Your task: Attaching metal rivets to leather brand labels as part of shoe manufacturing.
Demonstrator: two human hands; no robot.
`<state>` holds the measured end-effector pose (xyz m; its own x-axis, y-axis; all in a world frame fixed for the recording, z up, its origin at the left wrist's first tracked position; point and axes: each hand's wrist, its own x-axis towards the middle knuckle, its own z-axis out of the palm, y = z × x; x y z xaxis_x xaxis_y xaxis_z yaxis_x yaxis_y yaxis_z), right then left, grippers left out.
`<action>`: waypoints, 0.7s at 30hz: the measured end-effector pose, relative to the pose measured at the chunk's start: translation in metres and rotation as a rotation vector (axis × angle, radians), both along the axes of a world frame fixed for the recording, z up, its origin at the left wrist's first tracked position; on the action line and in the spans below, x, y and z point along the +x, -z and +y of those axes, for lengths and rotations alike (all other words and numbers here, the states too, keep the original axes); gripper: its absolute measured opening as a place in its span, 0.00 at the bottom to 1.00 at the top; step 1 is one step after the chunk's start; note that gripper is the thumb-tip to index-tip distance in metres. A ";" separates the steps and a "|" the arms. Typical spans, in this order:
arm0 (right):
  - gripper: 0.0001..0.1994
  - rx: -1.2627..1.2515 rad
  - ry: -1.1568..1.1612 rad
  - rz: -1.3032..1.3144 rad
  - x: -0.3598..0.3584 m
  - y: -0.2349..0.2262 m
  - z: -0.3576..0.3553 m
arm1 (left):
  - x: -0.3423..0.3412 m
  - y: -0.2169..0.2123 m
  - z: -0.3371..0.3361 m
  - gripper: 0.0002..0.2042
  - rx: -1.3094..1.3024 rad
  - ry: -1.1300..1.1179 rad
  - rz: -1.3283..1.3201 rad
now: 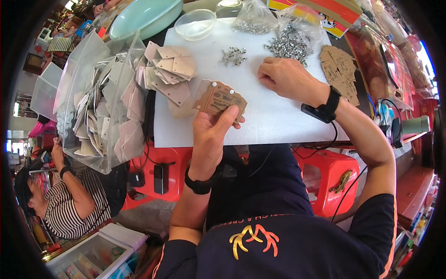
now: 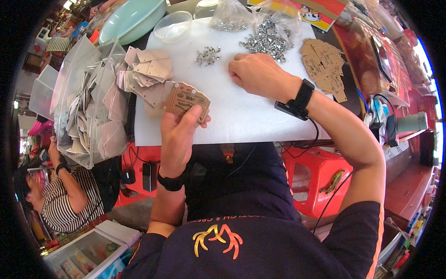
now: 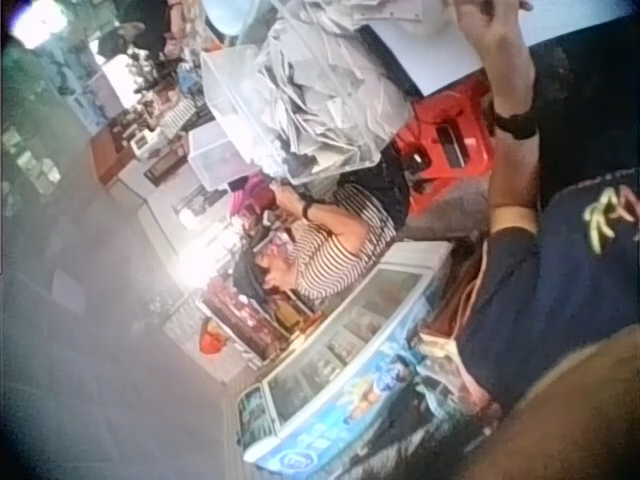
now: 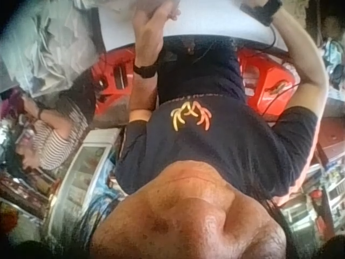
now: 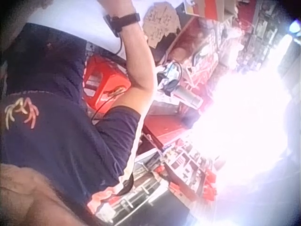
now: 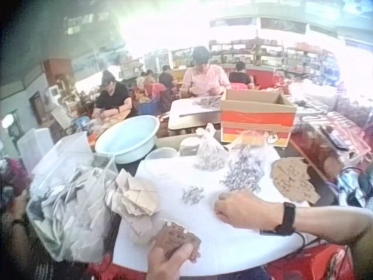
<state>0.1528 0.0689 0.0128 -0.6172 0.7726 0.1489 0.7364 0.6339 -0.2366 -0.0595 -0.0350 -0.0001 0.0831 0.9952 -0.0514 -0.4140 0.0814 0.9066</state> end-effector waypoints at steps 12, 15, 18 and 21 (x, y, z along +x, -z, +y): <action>0.05 0.008 -0.005 0.012 0.002 -0.002 0.004 | 0.003 0.008 0.008 0.18 0.021 0.039 -0.066; 0.05 -0.006 -0.007 0.009 0.005 -0.002 0.008 | 0.004 0.008 0.010 0.18 0.026 0.041 -0.095; 0.06 0.000 -0.035 0.027 0.008 0.000 0.011 | 0.006 0.008 0.011 0.18 0.017 0.036 -0.108; 0.06 0.011 -0.047 0.019 0.011 0.001 0.011 | 0.006 0.007 0.011 0.18 0.018 0.030 -0.110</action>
<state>0.1639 0.0796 0.0117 -0.6498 0.7411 0.1690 0.7011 0.6703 -0.2433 -0.0530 -0.0237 -0.0073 0.1166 0.9929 -0.0230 -0.5086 0.0795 0.8573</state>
